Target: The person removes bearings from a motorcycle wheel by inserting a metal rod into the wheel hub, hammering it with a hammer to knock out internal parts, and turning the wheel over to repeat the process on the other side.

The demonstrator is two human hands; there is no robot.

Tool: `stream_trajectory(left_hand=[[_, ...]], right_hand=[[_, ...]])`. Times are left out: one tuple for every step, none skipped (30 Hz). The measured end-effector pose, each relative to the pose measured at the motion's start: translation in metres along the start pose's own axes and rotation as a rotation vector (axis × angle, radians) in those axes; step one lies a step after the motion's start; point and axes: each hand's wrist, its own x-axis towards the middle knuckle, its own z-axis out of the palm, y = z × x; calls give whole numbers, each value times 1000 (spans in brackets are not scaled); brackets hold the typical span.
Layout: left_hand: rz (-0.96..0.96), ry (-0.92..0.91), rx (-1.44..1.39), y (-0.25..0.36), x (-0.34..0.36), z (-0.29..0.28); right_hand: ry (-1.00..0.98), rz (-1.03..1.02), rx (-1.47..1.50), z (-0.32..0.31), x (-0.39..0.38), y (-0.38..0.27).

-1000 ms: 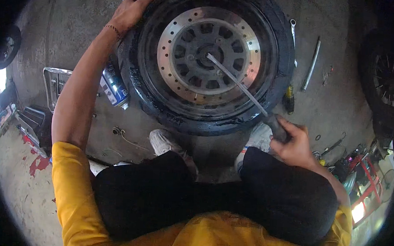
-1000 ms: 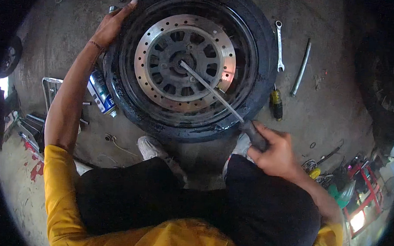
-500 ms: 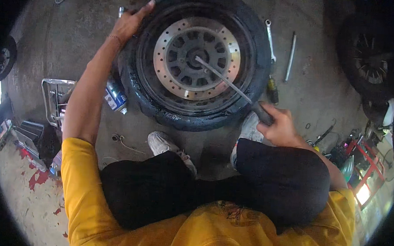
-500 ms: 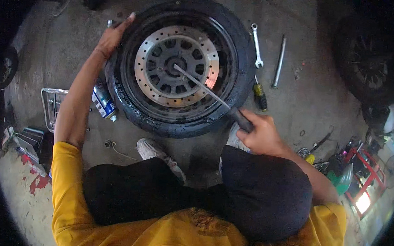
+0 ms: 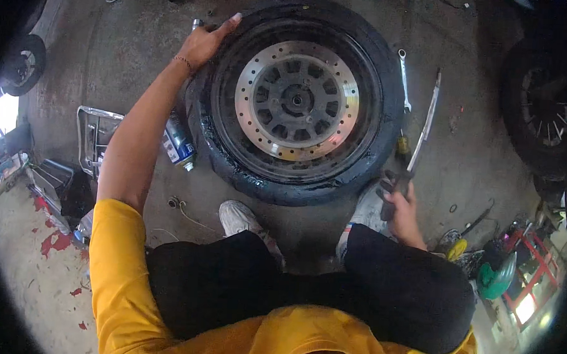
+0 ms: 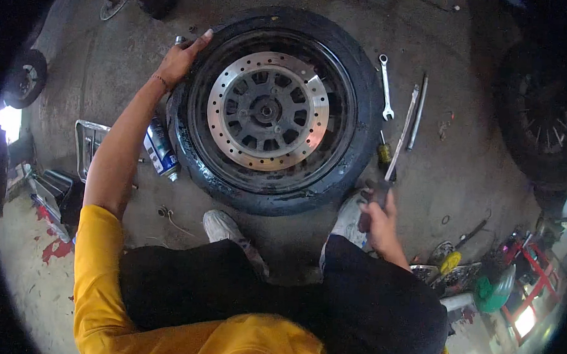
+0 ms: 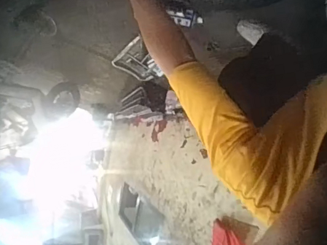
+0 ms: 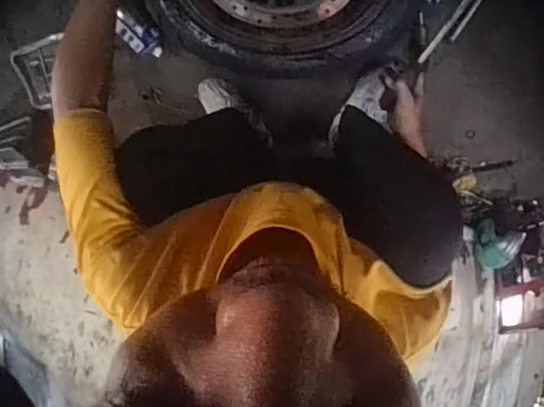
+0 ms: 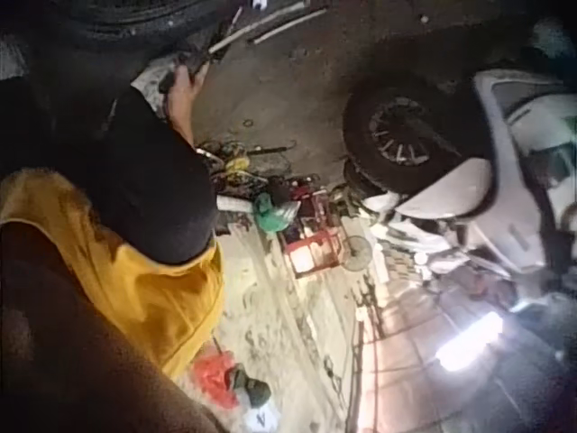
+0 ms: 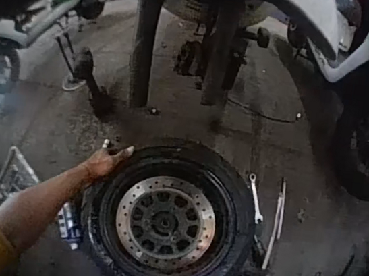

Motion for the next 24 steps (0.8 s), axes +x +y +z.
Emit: stream_trajectory(left_hand=[[-3,-6,8,1,1,2],[-20,-42,-32,1,-1,0],[-37,-77,-74,2,-5,-2],[-44,-66,-67,-1,-6,-3],[-48,-21,-41,-4,-9,-3],[-54,24,-17,-9,-11,-4],[-59,31,-22,-7,-16,-9],[-127,-34,-27,1,-25,-11],[-198,-98,-33,8,-34,-15],[-200,-87,-34,9,-42,-21],[-216,-70,-57,8,-53,-27],[-234,-53,-80,5,-65,-31],[-237,-51,-79,0,-81,-31],[-284,46,-98,-5,-99,-32],[-329,143,-118,-14,-111,-31],[-303,230,-153,-43,-123,-23],[-275,315,-186,-69,-133,-13],[-320,284,-326,-54,-155,-6],[-364,245,-476,-39,-181,4],[-360,304,-398,-51,-194,16],[-372,356,-497,-47,-211,32],[-407,350,-550,-49,-224,47],[-444,348,-598,-50,-234,59],[-447,344,-603,-41,-248,68]], right_hand=[[0,10,5,13,2,2],[-25,-74,71,27,4,1],[-48,-159,137,36,4,-1],[-62,-157,140,44,7,-6],[-52,-116,155,51,8,-12],[-43,-76,167,57,10,-16],[-31,-100,166,57,15,-18],[-41,-96,174,53,20,-18],[-29,-81,208,49,24,-19],[-17,-75,233,47,28,-23],[24,-116,183,47,32,-33],[19,-117,178,45,41,-43],[23,-138,122,39,54,-52],[25,-161,70,35,67,-66],[-19,-186,-1,34,83,-85],[-73,-216,-74,38,95,-108],[-69,-230,-139,46,106,-130],[-58,-240,-199,53,124,-146],[-35,-204,-166,61,138,-158],[-16,-173,-132,69,151,-170],[-16,-179,-135,72,169,-180],[-121,-209,-224,71,187,-191],[-233,-236,-312,76,204,-198],[-230,-235,-318,82,215,-202]])
